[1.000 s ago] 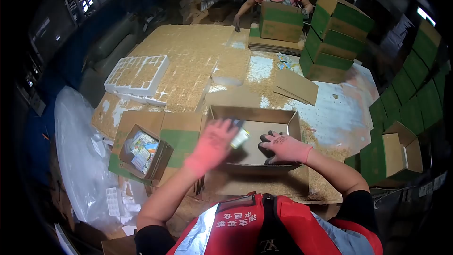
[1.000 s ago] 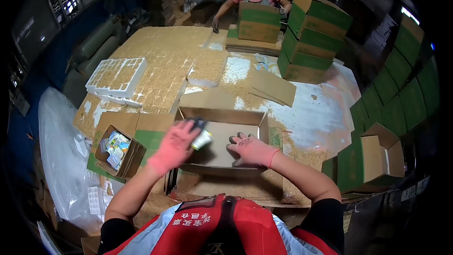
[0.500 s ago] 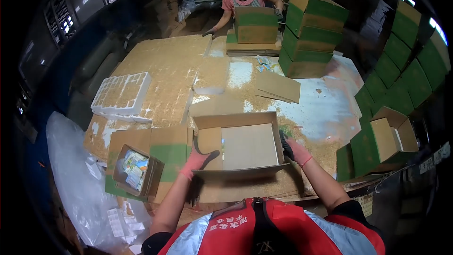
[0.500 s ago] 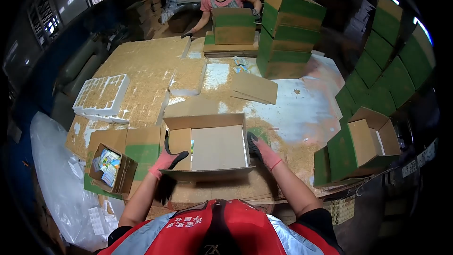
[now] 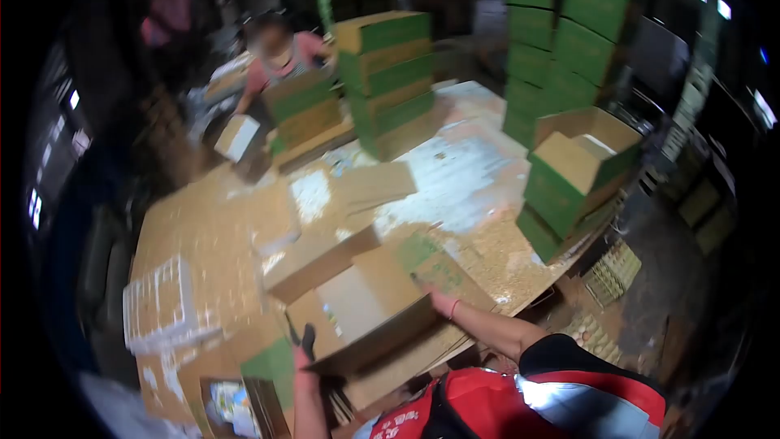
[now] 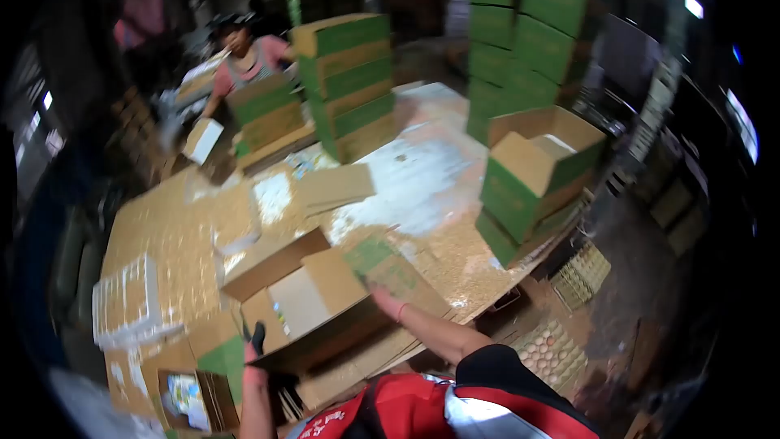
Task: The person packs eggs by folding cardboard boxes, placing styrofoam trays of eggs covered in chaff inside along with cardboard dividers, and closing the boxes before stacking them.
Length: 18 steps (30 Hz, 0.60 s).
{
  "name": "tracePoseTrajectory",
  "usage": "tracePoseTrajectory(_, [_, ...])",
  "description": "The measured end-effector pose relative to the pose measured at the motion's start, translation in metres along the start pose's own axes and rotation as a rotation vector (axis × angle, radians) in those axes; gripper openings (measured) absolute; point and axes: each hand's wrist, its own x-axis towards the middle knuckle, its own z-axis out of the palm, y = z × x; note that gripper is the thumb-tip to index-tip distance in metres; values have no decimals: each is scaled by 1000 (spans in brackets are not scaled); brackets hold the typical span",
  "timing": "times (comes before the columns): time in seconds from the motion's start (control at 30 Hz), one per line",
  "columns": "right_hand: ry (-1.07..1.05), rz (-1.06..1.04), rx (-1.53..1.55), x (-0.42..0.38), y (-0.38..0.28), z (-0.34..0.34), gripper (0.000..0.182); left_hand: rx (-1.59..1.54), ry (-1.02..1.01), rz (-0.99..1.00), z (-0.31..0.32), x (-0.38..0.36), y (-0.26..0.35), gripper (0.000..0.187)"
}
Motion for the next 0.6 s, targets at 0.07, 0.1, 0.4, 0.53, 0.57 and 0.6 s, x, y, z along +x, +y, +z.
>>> tracePoseTrajectory(0.07, [-39, 3, -22, 6, -3, 11, 65, -348, -362, -232, -30, 16, -9, 52])
tracePoseTrajectory(0.1, [-54, -46, -31, 1, -13, 1, 64, -299, -376, -223, -23, 12, -2, 51])
tracePoseTrajectory(0.4, [11, -550, -122, -83, -332, -274, 54, -282, -666, -206, 275, -12, 46, 49])
tracePoseTrajectory(0.53, [-52, -255, -96, -194, -506, -412, 60, -316, -872, -279, 442, -9, 46, 48])
tracePoseTrajectory(0.57, [-98, -196, -66, -196, -522, -456, 57, -319, -917, -298, 483, -7, 46, 48])
tracePoseTrajectory(0.6, [-61, -242, -67, -203, -532, -491, 56, -321, -957, -325, 522, -4, 45, 48])
